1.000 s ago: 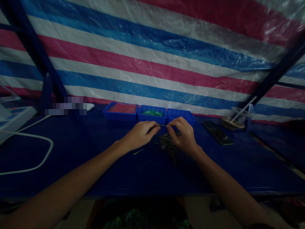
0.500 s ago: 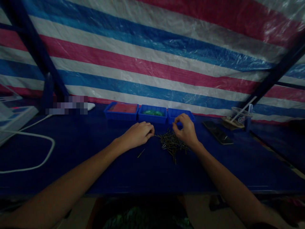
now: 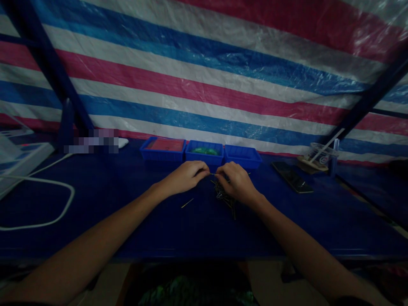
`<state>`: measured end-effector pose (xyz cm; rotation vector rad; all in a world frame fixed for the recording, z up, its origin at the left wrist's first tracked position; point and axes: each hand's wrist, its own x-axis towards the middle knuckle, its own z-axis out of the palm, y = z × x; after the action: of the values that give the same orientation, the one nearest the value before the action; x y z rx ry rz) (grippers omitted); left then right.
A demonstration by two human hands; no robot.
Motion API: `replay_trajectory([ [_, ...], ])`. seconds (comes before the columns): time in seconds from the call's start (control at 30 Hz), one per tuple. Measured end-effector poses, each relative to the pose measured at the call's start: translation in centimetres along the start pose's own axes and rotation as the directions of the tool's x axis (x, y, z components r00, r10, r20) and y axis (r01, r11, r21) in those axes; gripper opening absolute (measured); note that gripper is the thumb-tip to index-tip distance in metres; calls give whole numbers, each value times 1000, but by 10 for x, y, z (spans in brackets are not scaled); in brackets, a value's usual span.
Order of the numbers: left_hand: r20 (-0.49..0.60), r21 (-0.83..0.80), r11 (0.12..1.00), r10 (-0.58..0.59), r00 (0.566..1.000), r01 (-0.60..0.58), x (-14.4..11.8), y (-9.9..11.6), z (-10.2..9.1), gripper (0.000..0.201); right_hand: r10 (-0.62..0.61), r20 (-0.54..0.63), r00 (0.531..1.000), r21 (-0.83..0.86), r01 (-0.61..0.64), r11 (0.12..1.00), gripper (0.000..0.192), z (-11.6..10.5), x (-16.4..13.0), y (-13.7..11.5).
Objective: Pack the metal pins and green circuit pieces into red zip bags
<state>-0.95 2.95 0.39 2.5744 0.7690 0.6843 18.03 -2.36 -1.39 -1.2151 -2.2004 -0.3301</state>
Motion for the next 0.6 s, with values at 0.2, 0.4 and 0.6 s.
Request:
replay_trajectory([
  [0.2,-105,-149,987,-79,991,63,2,-7,0,16,126,3,992,-38,-125,991,21,-1,1,2],
  [0.4,-194,-79,996,-50,980,35,3,-16,1,15,217,32,976,63,-219,974,21,0,0,9],
  [0.6,-290,-75,997,1,957,-23,1,-5,6,22,220,67,973,105,-226,968,21,1,0,2],
])
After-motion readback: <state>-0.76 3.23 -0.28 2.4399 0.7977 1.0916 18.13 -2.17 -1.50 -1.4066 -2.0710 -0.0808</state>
